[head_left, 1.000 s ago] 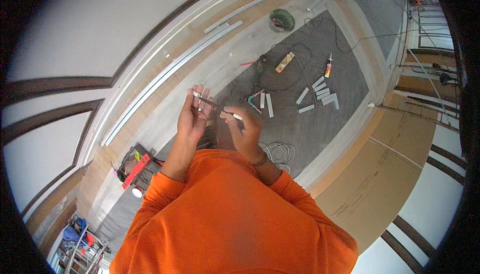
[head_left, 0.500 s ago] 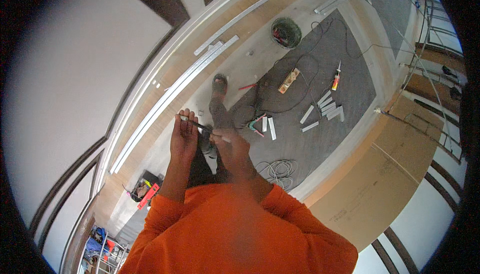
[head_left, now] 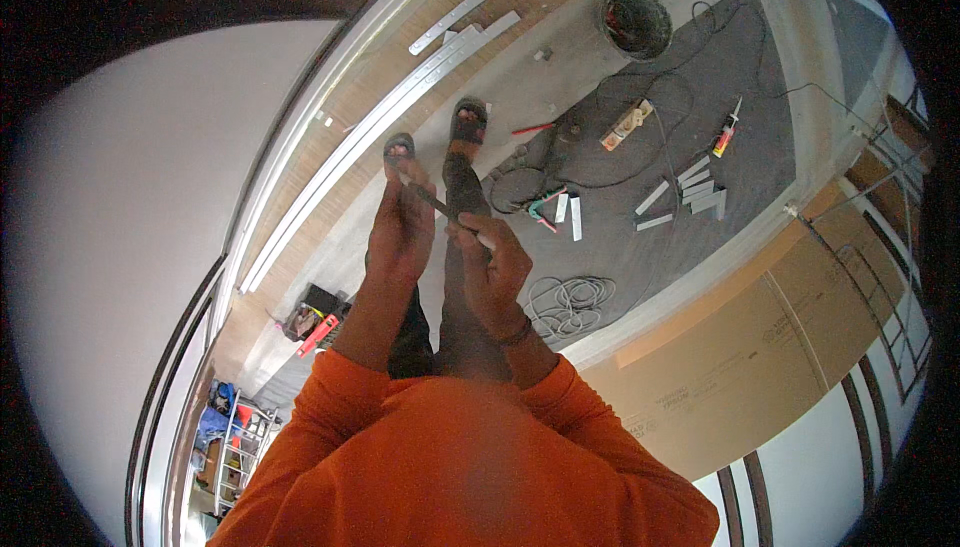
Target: The person uses a level and a marker to measure and mark a surface, then picks up and carries long white trim pieces to a work area where other workers are on scaffolding.
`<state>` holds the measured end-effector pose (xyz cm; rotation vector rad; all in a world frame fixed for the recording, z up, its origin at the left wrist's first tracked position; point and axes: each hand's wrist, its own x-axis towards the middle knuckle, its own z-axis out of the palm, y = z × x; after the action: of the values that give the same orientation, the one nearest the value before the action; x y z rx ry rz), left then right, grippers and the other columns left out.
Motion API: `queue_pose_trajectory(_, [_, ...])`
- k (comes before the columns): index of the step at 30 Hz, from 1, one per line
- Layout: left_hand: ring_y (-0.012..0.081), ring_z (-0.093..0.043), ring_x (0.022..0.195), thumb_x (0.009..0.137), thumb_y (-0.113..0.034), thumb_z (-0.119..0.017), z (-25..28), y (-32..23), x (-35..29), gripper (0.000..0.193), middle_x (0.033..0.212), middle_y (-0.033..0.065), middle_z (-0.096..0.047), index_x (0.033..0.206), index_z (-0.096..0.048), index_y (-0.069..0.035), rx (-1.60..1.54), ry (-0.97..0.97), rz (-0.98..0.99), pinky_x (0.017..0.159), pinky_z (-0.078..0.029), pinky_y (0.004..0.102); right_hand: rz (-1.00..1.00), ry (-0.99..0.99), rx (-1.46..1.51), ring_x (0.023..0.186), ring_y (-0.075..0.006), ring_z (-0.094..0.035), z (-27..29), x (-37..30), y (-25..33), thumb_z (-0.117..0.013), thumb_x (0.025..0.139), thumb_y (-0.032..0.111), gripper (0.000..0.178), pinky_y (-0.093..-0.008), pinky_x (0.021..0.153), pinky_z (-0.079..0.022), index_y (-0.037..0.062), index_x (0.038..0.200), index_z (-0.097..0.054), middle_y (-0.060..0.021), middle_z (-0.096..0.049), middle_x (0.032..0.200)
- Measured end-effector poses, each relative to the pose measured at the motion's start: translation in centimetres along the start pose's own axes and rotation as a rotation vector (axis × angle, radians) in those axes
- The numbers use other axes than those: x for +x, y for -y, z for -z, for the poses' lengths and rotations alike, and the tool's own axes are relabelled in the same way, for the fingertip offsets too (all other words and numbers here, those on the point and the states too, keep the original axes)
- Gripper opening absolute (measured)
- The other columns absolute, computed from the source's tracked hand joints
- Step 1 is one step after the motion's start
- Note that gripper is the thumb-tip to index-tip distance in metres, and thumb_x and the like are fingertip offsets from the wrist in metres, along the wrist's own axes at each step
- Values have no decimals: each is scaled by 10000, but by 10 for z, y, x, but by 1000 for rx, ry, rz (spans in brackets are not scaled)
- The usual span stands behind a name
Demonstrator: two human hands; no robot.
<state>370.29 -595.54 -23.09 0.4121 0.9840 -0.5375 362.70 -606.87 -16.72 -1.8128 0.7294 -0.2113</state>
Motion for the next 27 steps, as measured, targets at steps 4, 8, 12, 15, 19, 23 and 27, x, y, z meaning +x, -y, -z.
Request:
queue_pose_trajectory(4, [188, -574, 940, 1066, -316, -486, 2, -4, 24, 311, 1040, 58, -591, 1250, -526, -69, 130, -127, 6, 907, -482, 345, -152, 35, -27, 878, -214, -726, -25, 11, -24, -691, 907, 96, 166, -322, 785, -561, 66, 1066, -730, -95, -746, 965])
queue_pose_trajectory(8, [174, -552, 808, 1067, -335, -486, 5, -28, 78, 235, 870, 28, -546, 1099, -548, -111, 223, -35, -56, 807, -496, 336, -237, 426, -44, 978, -249, -706, -64, 32, -75, -732, 870, 136, 332, -351, 881, -544, 101, 1198, -697, -103, -729, 1101])
queue_pose_trajectory(12, [73, -420, 566, 1090, -322, -432, 50, -67, 154, 264, 702, -34, -418, 910, -481, -135, 411, -89, 50, 478, -392, 212, 92, 766, -39, 1021, -282, -683, -112, 90, -164, -739, 855, 191, 457, -383, 939, -519, 118, 1296, -645, -122, -694, 1173])
queue_pose_trajectory(15, [83, -347, 477, 1089, -305, -410, 121, -88, 199, 289, 632, -36, -365, 851, -467, -152, 461, -273, 5, 406, -325, 221, 145, 808, -166, 960, -324, -685, -172, 185, -266, -730, 843, 226, 423, -432, 979, -490, 84, 1234, -654, -196, -588, 1268])
queue_pose_trajectory(19, [97, -314, 412, 1069, -426, -402, 227, -87, 218, 429, 549, -40, -348, 711, -421, -190, 9, -695, 92, 355, -282, 254, -14, 393, -632, 832, -391, -699, -284, 331, -408, -706, 836, 268, 348, -519, 1047, -441, 16, 1075, -697, -322, -392, 1457])
queue_pose_trajectory(23, [100, -426, 438, 1052, -493, -382, 296, -73, 228, 462, 544, -40, -405, 722, -480, -186, -185, -504, 214, 348, -344, 262, 5, 667, -951, 916, -417, -688, -346, 384, -478, -680, 852, 294, 404, -519, 1193, -261, -14, 1113, -685, -273, -384, 1520])
queue_pose_trajectory(27, [179, -601, 628, 1031, -497, -427, 312, -51, 245, 434, 730, 20, -600, 853, -590, -135, 277, -565, 182, 569, -502, 344, -286, -268, -599, 1216, -429, -564, -369, 373, -482, -654, 870, 276, 612, -510, 1176, -317, -28, 1383, -520, -253, -402, 1514])
